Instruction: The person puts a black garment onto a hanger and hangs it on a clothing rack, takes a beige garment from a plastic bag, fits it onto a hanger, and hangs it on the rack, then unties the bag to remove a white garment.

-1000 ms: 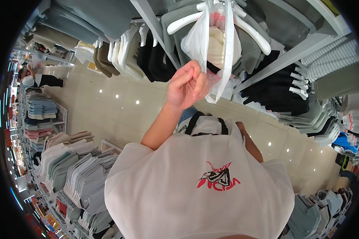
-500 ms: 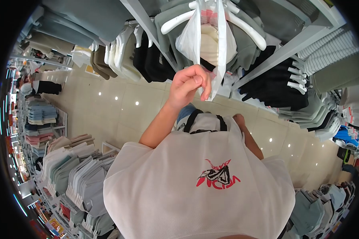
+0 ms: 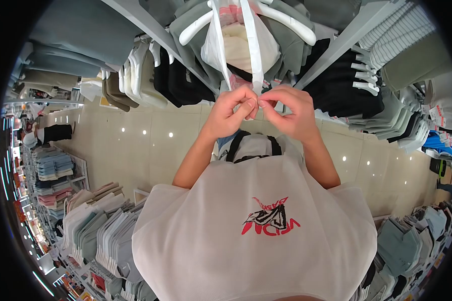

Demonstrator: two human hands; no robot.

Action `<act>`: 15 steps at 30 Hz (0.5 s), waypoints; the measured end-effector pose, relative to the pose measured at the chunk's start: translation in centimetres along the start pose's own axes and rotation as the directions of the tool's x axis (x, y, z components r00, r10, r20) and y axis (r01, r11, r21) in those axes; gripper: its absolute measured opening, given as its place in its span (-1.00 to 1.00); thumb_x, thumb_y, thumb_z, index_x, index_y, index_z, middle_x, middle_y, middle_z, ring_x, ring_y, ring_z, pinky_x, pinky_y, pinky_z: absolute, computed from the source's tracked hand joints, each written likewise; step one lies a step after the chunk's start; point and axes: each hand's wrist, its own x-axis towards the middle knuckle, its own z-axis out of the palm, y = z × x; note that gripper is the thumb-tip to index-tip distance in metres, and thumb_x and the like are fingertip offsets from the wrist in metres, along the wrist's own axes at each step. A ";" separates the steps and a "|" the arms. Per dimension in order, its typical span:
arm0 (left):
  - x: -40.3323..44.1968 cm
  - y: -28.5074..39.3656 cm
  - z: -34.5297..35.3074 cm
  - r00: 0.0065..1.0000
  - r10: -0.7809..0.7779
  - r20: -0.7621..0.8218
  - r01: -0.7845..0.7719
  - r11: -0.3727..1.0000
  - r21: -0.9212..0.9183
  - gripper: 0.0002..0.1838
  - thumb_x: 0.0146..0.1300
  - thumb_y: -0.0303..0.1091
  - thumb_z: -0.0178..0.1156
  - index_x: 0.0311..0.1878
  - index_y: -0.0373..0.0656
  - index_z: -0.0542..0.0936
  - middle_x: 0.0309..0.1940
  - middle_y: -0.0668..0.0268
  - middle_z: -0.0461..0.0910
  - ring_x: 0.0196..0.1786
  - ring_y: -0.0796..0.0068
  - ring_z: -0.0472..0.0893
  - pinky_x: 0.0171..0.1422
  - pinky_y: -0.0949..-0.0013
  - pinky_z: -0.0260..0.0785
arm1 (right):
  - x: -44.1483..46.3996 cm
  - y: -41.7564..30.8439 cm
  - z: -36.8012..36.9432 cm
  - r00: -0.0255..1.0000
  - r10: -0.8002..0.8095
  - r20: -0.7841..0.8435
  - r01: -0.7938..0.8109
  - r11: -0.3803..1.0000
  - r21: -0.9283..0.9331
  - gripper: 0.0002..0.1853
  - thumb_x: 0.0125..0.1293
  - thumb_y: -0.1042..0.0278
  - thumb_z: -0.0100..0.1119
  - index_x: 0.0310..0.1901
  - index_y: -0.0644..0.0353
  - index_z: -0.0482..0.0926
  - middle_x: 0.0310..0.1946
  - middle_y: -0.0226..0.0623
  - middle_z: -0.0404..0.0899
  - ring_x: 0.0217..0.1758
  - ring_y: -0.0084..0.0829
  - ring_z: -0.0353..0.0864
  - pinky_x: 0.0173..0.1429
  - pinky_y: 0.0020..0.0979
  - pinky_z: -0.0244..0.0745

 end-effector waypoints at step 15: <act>-0.9 0.1 -0.4 1.000 0.009 -0.021 -0.004 0.980 0.197 -0.89 0.35 -0.48 0.02 -0.32 -0.24 0.47 -0.60 0.33 0.50 -0.54 0.48 0.48 -0.39 0.42 0.31 | -0.3 0.1 0.5 0.984 0.138 0.113 -0.143 0.989 0.040 -0.91 0.09 0.55 0.32 -0.35 0.29 0.61 -0.54 -0.30 0.61 -0.52 -0.47 0.62 -0.37 -0.48 0.48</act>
